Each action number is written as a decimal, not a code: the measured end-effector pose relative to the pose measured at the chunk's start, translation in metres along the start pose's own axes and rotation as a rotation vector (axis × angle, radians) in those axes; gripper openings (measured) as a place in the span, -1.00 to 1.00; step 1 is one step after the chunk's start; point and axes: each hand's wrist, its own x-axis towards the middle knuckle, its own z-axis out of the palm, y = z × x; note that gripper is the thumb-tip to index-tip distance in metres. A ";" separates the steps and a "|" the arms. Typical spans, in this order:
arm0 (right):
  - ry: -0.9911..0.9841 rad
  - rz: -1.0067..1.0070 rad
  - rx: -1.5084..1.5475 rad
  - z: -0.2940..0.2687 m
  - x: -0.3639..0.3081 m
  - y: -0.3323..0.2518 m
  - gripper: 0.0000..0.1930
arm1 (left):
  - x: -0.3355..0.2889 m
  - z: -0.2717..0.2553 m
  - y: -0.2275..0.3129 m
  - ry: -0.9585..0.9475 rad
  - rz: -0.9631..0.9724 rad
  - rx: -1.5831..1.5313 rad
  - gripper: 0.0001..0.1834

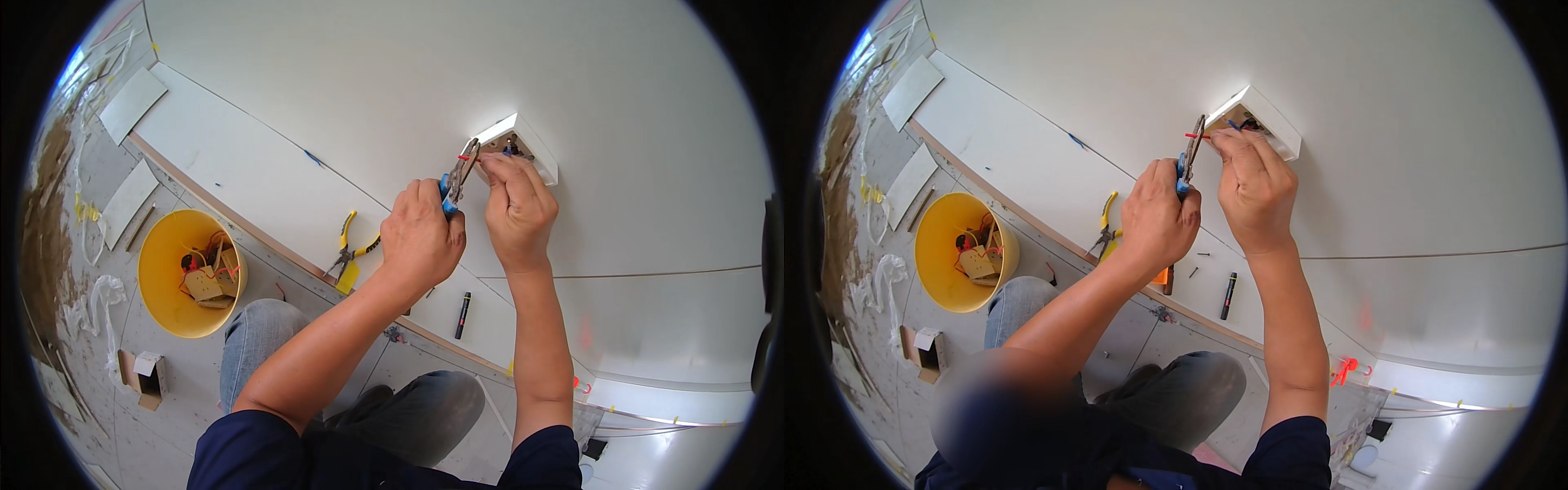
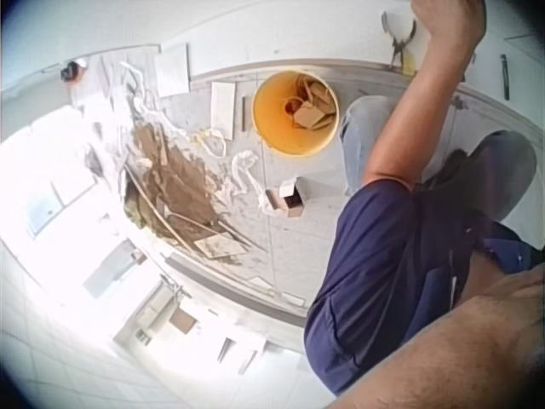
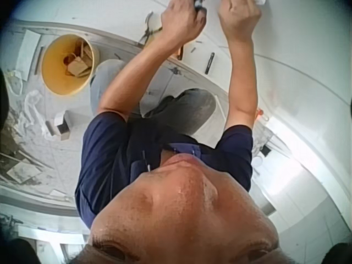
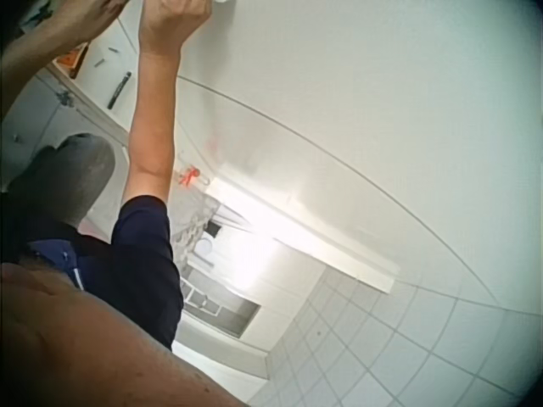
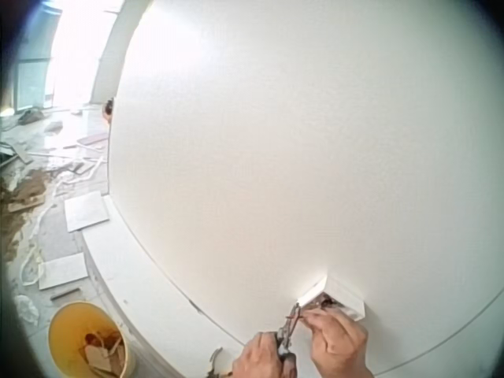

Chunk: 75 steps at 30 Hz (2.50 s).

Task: The person strips the insulation from red and blue wires using pliers, twists the exposed ends, and inserts them into a wall-mounted electrical box. The person then uses a screwdriver to tighten the terminal screws and secures the wires inside the box.

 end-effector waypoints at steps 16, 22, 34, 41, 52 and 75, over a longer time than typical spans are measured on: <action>-0.011 -0.037 -0.031 -0.001 -0.001 0.001 -0.78 | 0.000 0.002 0.000 0.022 0.006 -0.035 -0.69; -0.004 -0.027 -0.022 -0.001 -0.001 0.001 -0.78 | -0.001 0.003 0.000 0.027 0.018 -0.035 -0.71; -0.003 -0.027 -0.014 -0.001 -0.001 0.002 -0.76 | -0.001 0.001 0.004 0.027 -0.013 -0.029 -0.77; 0.003 -0.019 0.002 0.000 -0.001 0.002 -0.76 | 0.003 0.002 -0.003 0.073 0.090 0.015 -0.82; -0.017 0.019 0.003 -0.003 -0.003 0.001 -0.78 | 0.006 0.005 -0.009 0.079 0.018 -0.214 -0.78; -0.145 0.220 0.233 -0.014 0.000 -0.004 -0.78 | 0.040 0.013 -0.035 0.275 0.335 -0.102 -0.52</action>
